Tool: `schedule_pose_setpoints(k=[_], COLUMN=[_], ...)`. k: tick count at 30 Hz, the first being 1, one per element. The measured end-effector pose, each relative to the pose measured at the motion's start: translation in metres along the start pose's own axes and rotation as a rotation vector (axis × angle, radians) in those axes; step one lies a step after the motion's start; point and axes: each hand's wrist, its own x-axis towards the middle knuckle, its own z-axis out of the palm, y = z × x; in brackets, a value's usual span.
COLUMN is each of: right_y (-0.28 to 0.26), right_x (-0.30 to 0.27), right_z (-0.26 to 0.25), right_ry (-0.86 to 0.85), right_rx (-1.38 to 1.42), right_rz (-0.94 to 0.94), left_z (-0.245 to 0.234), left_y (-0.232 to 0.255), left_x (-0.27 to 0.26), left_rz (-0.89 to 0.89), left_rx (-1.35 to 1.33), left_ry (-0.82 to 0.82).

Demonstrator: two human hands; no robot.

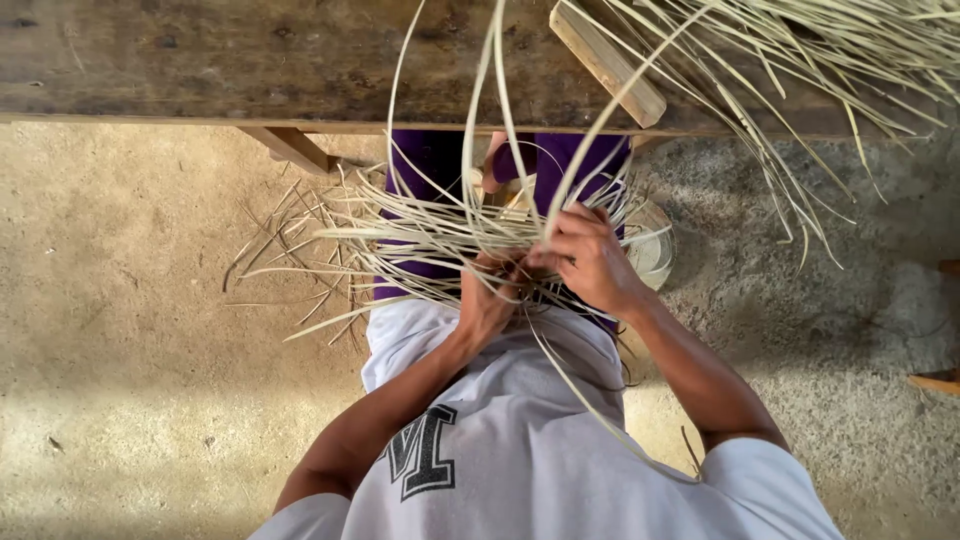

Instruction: Weaving dried plant fibers together to create a structured object like a hat or basket

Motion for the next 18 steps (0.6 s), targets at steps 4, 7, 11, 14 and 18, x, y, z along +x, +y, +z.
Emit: schedule_pose_setpoints(k=[4,7,11,14,18], right_y=[0.016,-0.003,0.01,0.014,0.019], right_x=[-0.035,-0.029,-0.023,0.006,0.04], right_z=[0.015,-0.001,0.008,0.013,0.022], right_ry=[0.045,0.026,0.275,0.307,0.228], right_rx=[-0.133,-0.195,-0.342,-0.356,-0.345], right_rz=[-0.124,-0.19,-0.281,-0.276,-0.26], left_z=[0.001,0.004,0.001,0.001,0.005], left_y=[0.0,-0.008,0.032,0.04,0.005], left_x=[0.005,0.006,0.0,-0.002,0.003], left_rz=[-0.103,-0.13,0.021,0.116,0.247], left_rx=[-0.094,-0.174,-0.142,-0.115,0.116], left_ry=[-0.022,-0.076,-0.141,-0.068,-0.031])
